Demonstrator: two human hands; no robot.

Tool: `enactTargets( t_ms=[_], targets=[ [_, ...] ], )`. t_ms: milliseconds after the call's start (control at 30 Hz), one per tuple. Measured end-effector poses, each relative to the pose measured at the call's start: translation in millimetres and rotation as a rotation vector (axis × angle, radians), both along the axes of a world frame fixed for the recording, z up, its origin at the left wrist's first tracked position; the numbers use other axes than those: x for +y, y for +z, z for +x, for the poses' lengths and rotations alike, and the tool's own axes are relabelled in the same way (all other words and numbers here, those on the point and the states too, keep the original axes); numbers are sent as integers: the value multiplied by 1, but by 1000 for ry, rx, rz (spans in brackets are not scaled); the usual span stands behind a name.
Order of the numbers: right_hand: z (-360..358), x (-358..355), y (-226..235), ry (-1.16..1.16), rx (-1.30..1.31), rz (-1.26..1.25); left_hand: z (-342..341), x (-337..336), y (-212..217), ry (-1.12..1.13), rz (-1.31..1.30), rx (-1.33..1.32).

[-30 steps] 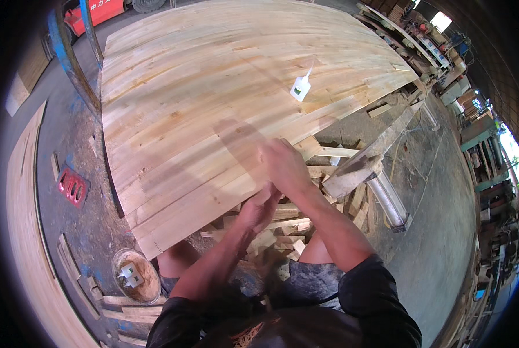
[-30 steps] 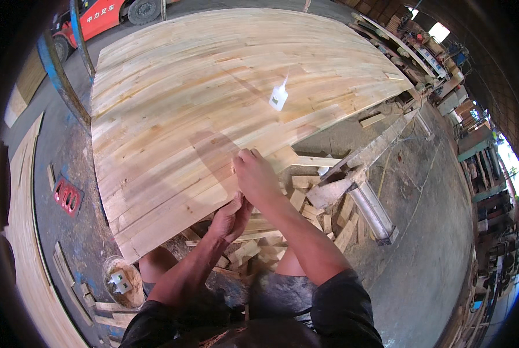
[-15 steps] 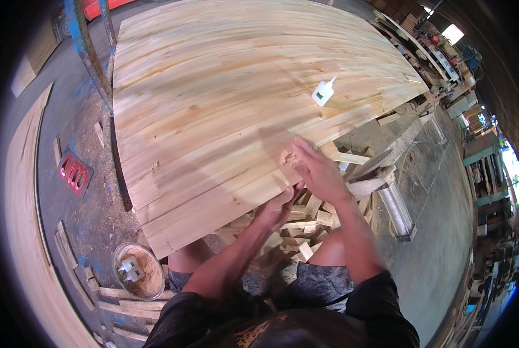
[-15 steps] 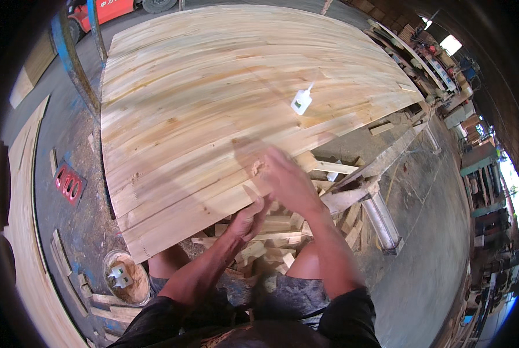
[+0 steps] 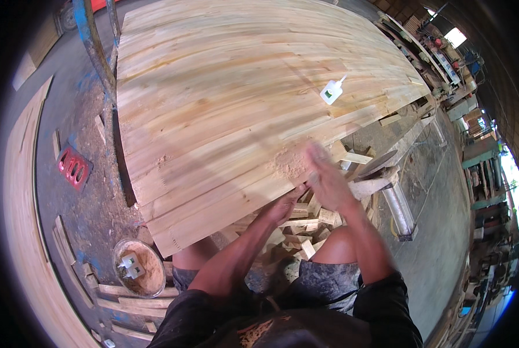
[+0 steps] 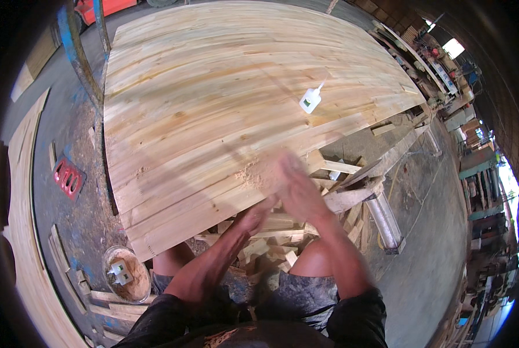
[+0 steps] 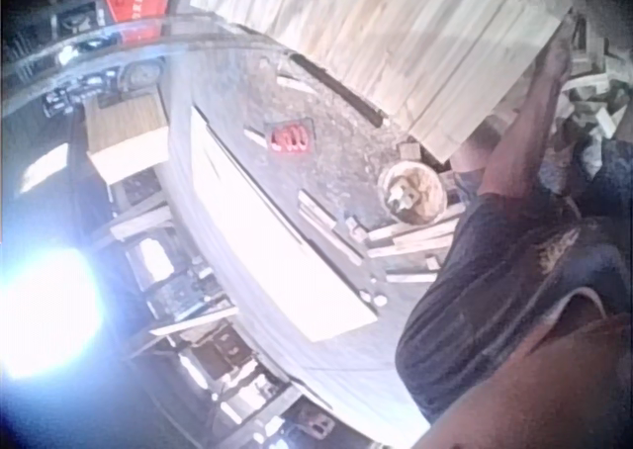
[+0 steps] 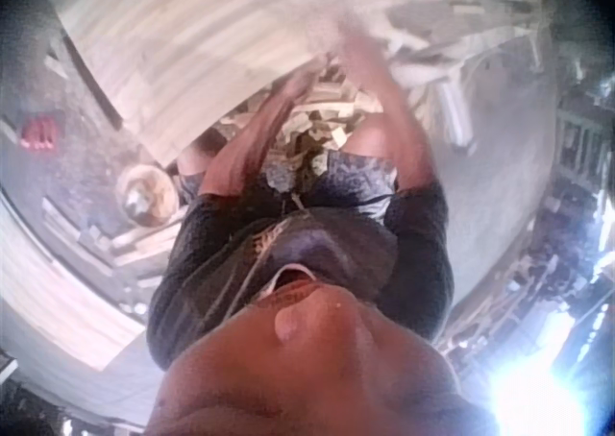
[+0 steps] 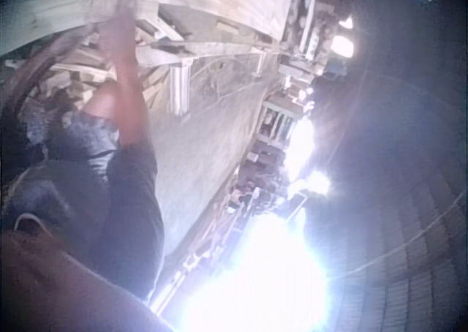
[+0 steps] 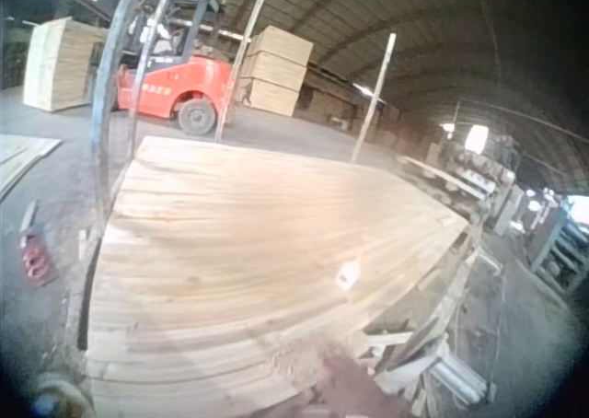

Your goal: The person applies glue from a small bottle into gaps between wooden planks on a large curved board, then rubs sawdust into the glued areas to fill the gaps. The person repeats this process along the seams of the board.

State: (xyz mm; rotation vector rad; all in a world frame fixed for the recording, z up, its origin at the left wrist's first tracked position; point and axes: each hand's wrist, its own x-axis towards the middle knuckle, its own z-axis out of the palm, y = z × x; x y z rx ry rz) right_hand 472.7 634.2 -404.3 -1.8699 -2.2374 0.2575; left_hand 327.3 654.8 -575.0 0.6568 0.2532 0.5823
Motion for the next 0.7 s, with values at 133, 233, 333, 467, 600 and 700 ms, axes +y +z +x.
enactTargets(
  t_ms=[133,233,333,467,600,700],
  targets=[
    [-11,-7,3,332,-39,-26,0,-5,0,136,-42,-68],
    [-6,5,20,7,-11,-122,5,2,1,90,44,-5],
    [-32,14,27,-55,-173,-35,8,7,1,113,29,-19],
    [-123,-19,7,320,23,-8,11,1,-1,131,-11,-30],
    [-128,-28,7,533,6,58,18,-3,-3,144,-26,-42],
    [-107,-19,12,149,-89,56,22,-1,-6,153,-35,-52]
  ],
)
